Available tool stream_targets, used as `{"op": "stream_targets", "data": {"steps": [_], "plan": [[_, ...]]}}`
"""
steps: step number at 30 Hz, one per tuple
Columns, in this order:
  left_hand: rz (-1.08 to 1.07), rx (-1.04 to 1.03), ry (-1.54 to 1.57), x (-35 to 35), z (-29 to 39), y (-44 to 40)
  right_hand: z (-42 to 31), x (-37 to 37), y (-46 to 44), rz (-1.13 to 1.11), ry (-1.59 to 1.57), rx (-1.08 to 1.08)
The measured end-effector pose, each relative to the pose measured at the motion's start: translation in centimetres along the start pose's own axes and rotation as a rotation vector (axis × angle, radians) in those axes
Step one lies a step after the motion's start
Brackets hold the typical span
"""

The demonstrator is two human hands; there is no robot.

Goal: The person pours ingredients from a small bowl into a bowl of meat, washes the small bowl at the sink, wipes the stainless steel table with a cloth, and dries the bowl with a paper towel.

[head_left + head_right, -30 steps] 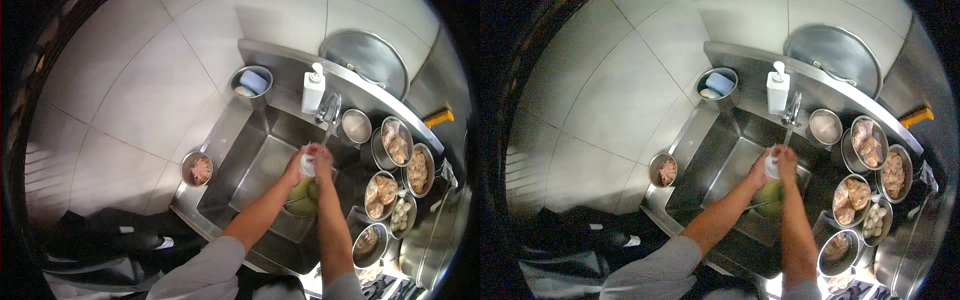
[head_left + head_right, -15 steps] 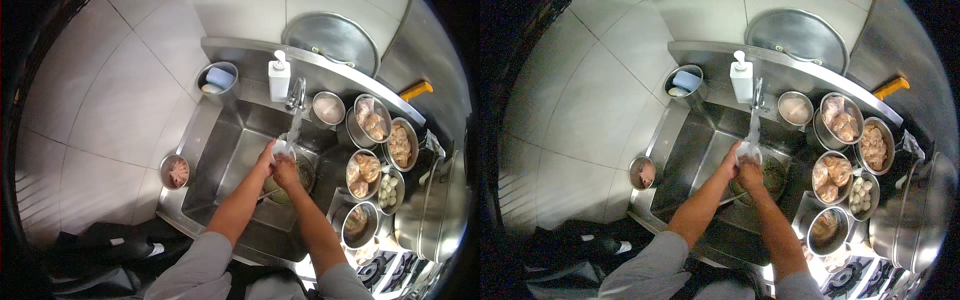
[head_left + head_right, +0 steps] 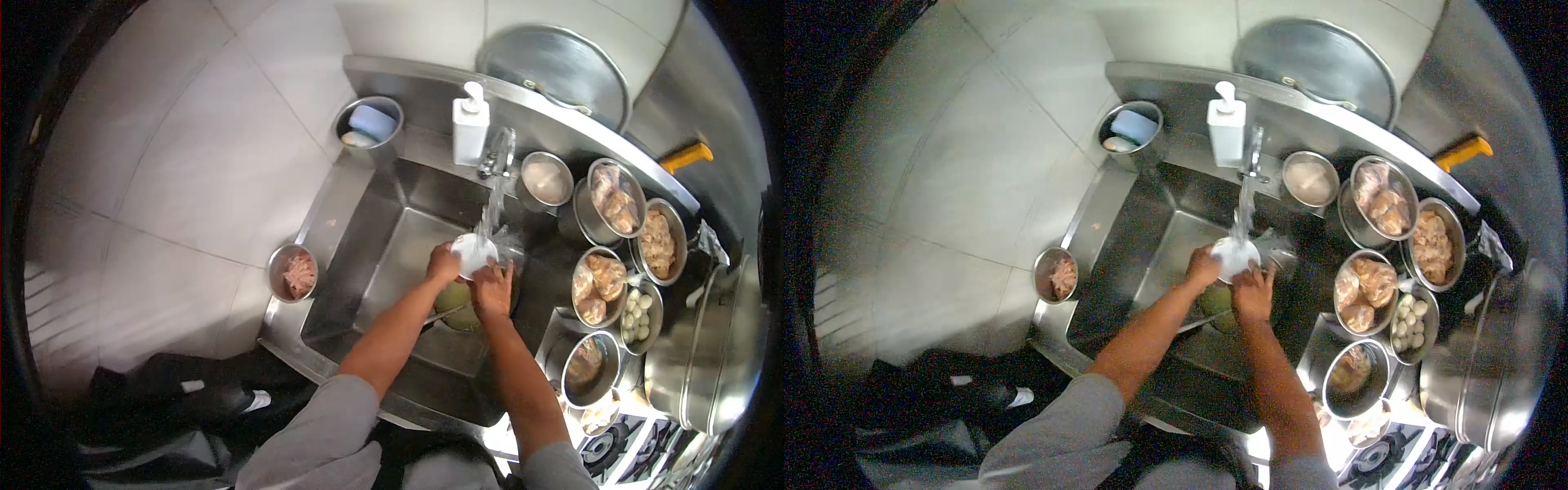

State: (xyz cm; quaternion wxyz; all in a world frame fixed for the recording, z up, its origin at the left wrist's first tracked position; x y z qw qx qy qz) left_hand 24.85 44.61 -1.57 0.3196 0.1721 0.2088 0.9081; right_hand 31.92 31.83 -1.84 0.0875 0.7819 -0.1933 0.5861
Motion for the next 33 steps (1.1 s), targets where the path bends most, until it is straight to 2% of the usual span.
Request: {"op": "stream_targets", "data": {"steps": [2,4,5,6,7,9,11,12,14,15,17,19,21,22,24,25,26,27,28,29,30,31,32,33], "plan": [[0.05,-0.215,-0.336,0.8,-1.4,-0.5,0.5,-1.0,0.4,0.001,-0.065,0.124],[0.138,-0.322,-0.566,2.0,-3.3,-1.6,0.5,-0.7,0.8,0.001,-0.147,0.153],[0.194,-0.179,-0.616,3.2,-2.7,-1.4,0.4,-0.2,1.0,-0.038,-0.065,0.165],[0.544,-0.432,-0.722,5.2,-2.1,-0.5,0.4,0.1,1.1,-0.073,0.017,0.174],[0.893,-0.691,-0.816,7.5,-2.2,0.2,0.6,-0.1,1.3,-0.039,-0.054,0.159],[0.997,-0.41,-0.845,12.8,0.2,2.2,0.5,-0.1,1.9,-0.04,-0.056,0.176],[1.104,-0.203,-0.862,16.3,-0.3,0.9,0.9,-1.0,2.3,-0.032,-0.068,0.209],[1.111,-0.201,-0.859,17.0,-0.9,0.0,1.1,-2.0,2.7,-0.031,-0.067,0.216],[0.991,-0.169,-1.084,17.5,-1.7,-1.2,1.0,-2.3,2.8,-0.031,-0.13,0.19],[0.991,-0.165,-1.082,17.2,-2.3,-1.7,1.1,-2.4,2.9,-0.034,-0.129,0.192],[0.789,-0.349,-1.257,15.0,-2.6,-2.2,0.7,-2.0,3.4,-0.039,-0.195,0.225],[0.313,-0.286,-0.677,12.3,-4.9,-2.9,-0.4,-0.7,3.3,-0.115,-0.211,0.188],[-0.159,-0.017,-1.284,9.4,-2.5,-0.4,-1.6,1.5,2.4,-0.212,-0.236,0.116],[-0.186,-0.043,-1.287,7.8,-3.0,-0.6,-1.8,2.3,1.9,-0.242,-0.252,0.081],[-0.124,0.122,-0.247,5.0,-6.1,-0.6,-0.9,1.8,0.6,-0.117,-0.429,0.037],[-0.076,0.213,0.273,3.9,-6.9,-0.6,-0.6,2.1,-0.4,-0.112,-0.642,-0.109],[-0.091,0.211,0.271,3.0,-6.4,-1.0,0.4,0.6,-1.6,-0.069,-0.622,-0.079],[-0.219,0.172,0.478,1.9,-5.4,-1.5,1.3,-0.9,-2.7,-0.028,-0.602,-0.049],[-0.347,0.132,0.686,0.6,-4.4,-1.9,0.7,0.8,-3.6,-0.024,-0.595,-0.058],[-0.256,0.06,0.657,-1.1,-2.8,-1.4,-0.7,3.5,-4.4,-0.035,-1.016,-0.399],[-0.268,0.06,0.655,-2.0,-3.5,-2.0,-1.5,5.0,-4.6,-0.038,-1.431,-0.749],[-0.217,-0.021,0.623,-2.6,-4.7,-3.3,2.7,-5.4,-4.9,0.201,-1.088,-0.69],[-0.166,-0.104,0.591,-3.0,-5.3,-4.0,2.3,-3.8,-4.1,0.211,-1.085,-0.691],[-0.13,-0.006,0.57,-3.0,-5.7,-3.7,1.2,-0.8,-3.3,0.079,-0.969,-0.559]]}}
Point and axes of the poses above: each hand's wrist, its own y-axis away from the middle knuckle, its own x-axis out of the back of the hand, z = x × y, the point moved 1 cm from there along -y, towards the middle knuckle, and after that the axes turned 6 degrees about -y, right-handed, at the moved point
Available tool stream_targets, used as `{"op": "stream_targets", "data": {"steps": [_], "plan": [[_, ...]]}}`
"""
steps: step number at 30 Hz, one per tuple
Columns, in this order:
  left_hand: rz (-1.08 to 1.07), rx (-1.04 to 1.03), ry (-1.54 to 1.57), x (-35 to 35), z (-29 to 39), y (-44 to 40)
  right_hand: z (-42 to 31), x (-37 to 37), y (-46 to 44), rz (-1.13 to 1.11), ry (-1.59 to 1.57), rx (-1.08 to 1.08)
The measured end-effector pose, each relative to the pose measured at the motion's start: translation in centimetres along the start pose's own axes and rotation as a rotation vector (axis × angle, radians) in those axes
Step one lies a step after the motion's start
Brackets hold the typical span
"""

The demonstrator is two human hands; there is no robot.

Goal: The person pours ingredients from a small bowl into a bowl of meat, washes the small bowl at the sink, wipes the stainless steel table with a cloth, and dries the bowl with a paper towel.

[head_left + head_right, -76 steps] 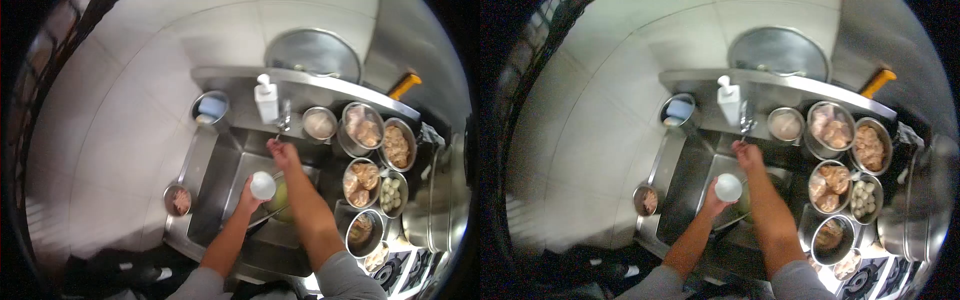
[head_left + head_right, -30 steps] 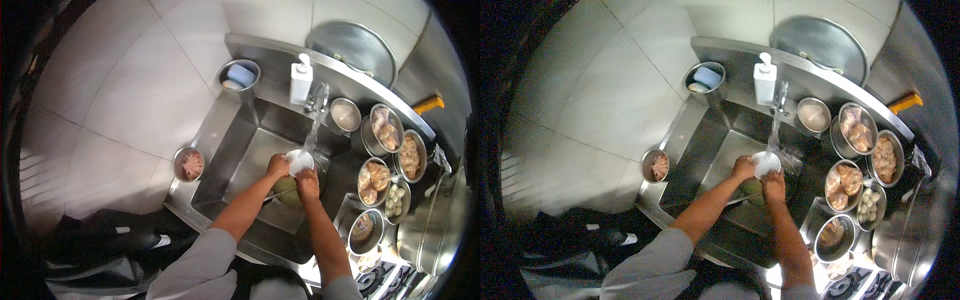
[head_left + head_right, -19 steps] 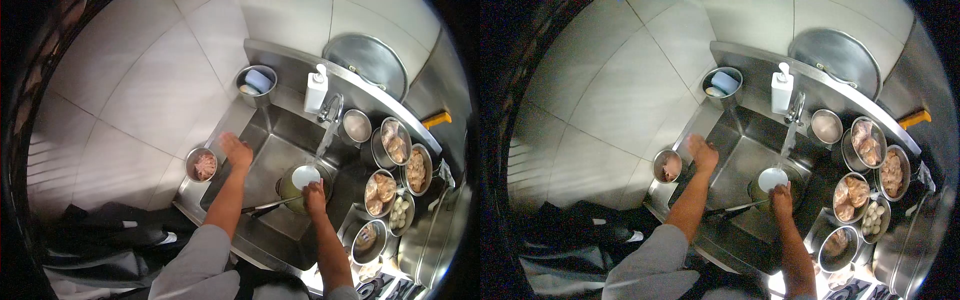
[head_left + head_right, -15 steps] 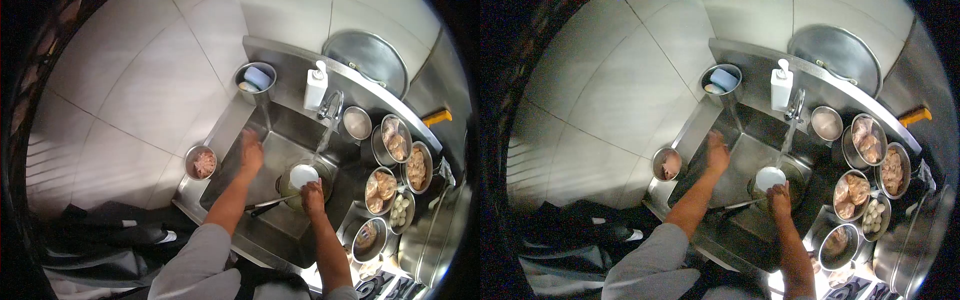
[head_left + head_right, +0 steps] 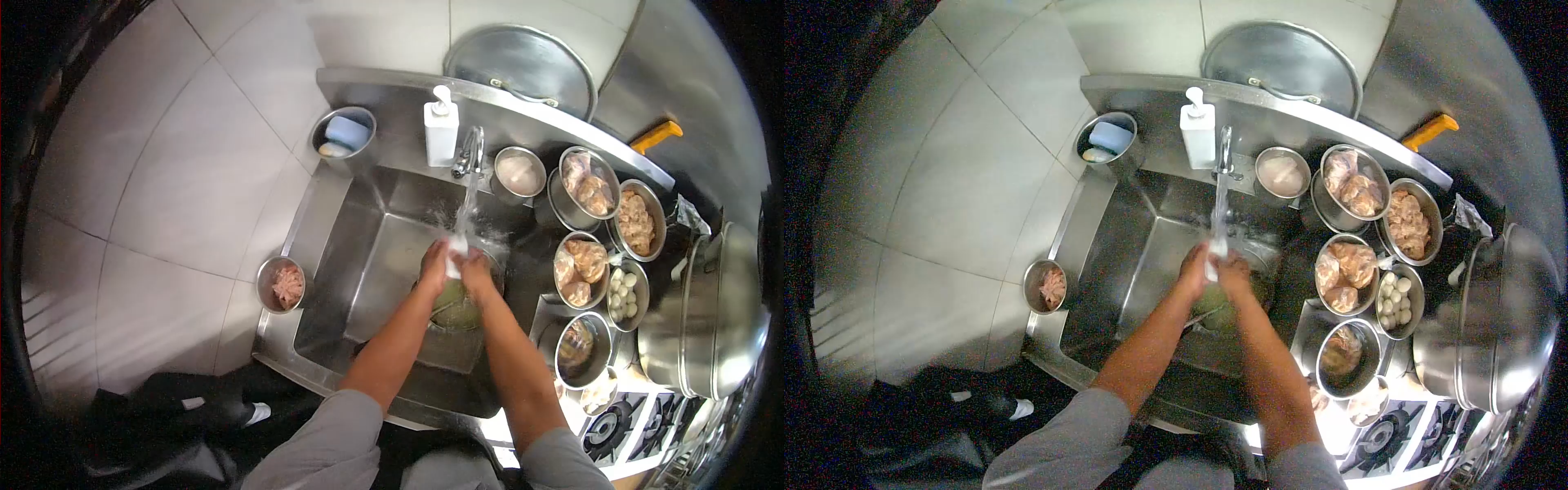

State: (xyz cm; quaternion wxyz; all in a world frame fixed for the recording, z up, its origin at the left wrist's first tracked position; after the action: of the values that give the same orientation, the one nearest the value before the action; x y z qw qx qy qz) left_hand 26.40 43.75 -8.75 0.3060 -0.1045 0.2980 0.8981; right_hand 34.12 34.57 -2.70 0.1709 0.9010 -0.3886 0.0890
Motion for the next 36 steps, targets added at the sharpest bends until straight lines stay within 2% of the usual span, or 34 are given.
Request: {"op": "stream_targets", "data": {"steps": [1,2,3,5,7,9,10,12,13,14,15,16,17,18,19,20,21,23,24,26,28,30,33,34,35,36], "plan": [[-0.01,-0.004,-0.003,-0.3,0.6,0.9,-1.6,0.7,1.2,-0.133,0.153,0.07],[0.044,0.054,-0.02,-0.7,1.2,2.2,-0.7,0.5,1.2,-0.125,0.155,0.21],[0.099,0.114,-0.039,-0.9,2.1,3.3,0.6,0.8,1.6,-0.114,0.153,0.21],[0.088,0.137,-0.175,-0.3,2.9,3.2,-0.8,1.9,3.8,-0.09,0.581,0.33],[0.077,0.199,-0.29,-0.2,4.7,3.4,0.3,2.8,4.3,-0.017,0.498,0.4],[0.11,0.09,-0.3,0.5,5.8,0.7,-2.6,4.1,6.2,-0.087,0.357,0.211],[0.079,-0.002,-0.296,0.0,7.5,0.0,-1.3,4.3,7.0,-0.026,0.271,0.259],[0.071,-0.085,-0.35,-2.8,11.7,-0.5,4.4,3.9,7.6,-0.116,0.039,0.012],[-0.047,-0.1,-0.343,-3.1,12.3,-2.6,4.7,4.6,9.0,-0.179,0.03,0.001],[-0.19,-0.058,-0.482,-2.2,12.2,-5.8,5.3,4.9,10.9,-0.241,-0.27,-0.105],[-0.154,-0.018,-0.647,-5.7,14.5,-3.6,0.3,7.5,13.4,-0.276,0.014,-0.17],[-0.19,0.104,-0.518,-6.1,14.4,-5.6,4.0,6.4,14.1,-0.237,-0.217,-0.09],[-0.335,0.017,-0.55,-5.7,14.4,-6.2,-1.0,9.1,17.1,-0.182,-0.36,-0.357],[-0.34,0.097,-0.61,-6.6,14.8,-7.3,-4.1,10.8,19.2,-0.147,-0.364,-0.495],[-0.385,0.048,-0.643,-6.4,14.7,-7.6,-5.4,12.0,20.5,-0.132,-0.376,-0.625],[-0.378,0.087,-0.637,-5.8,14.4,-10.0,-4.1,12.1,21.3,-0.12,-0.497,-0.596],[-0.232,0.171,-0.688,-6.8,14.9,-9.8,-2.3,11.6,22.3,-0.129,-0.608,-0.554],[-0.189,0.153,-0.746,-7.2,15.4,-8.7,0.7,11.0,23.3,-0.219,-0.801,-0.509],[-0.188,0.154,-0.738,-6.4,15.0,-9.6,0.7,11.1,24.5,-0.213,-0.977,-0.569],[0.074,-0.37,-0.913,-0.5,11.1,-20.5,-0.4,12.7,26.2,-0.231,-1.065,-0.58],[0.014,-0.068,-0.845,-3.4,14.8,-11.3,-0.1,13.2,27.3,-0.239,-1.112,-0.568],[0.278,-0.86,-1.894,-3.1,14.2,-9.0,-0.9,13.8,28.6,-0.267,-1.208,-0.546],[0.336,-0.767,-1.745,-2.4,14.3,-5.9,-1.8,15.0,30.0,-0.286,-1.271,-0.524],[0.232,-0.832,-1.819,1.6,13.1,-10.8,-1.3,15.1,30.1,-0.295,-1.323,-0.502],[0.125,-0.9,-1.885,2.8,12.7,-12.0,-0.4,14.8,30.1,-0.3,-1.324,-0.491],[0.048,-0.825,-1.814,3.3,12.3,-10.4,0.8,14.5,29.9,-0.331,-1.377,-0.461]]}}
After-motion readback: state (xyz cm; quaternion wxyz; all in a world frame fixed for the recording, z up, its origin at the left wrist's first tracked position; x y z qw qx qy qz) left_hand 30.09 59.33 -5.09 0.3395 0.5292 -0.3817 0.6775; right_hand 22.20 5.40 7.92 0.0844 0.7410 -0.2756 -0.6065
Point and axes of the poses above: each hand's wrist, its own y-axis away from the middle knuckle, its own x-axis out of the back of the hand, z = x × y, the point moved 1 cm from there along -y, towards the middle knuckle, and after that the axes turned 6 degrees about -y, right-handed, at the moved point
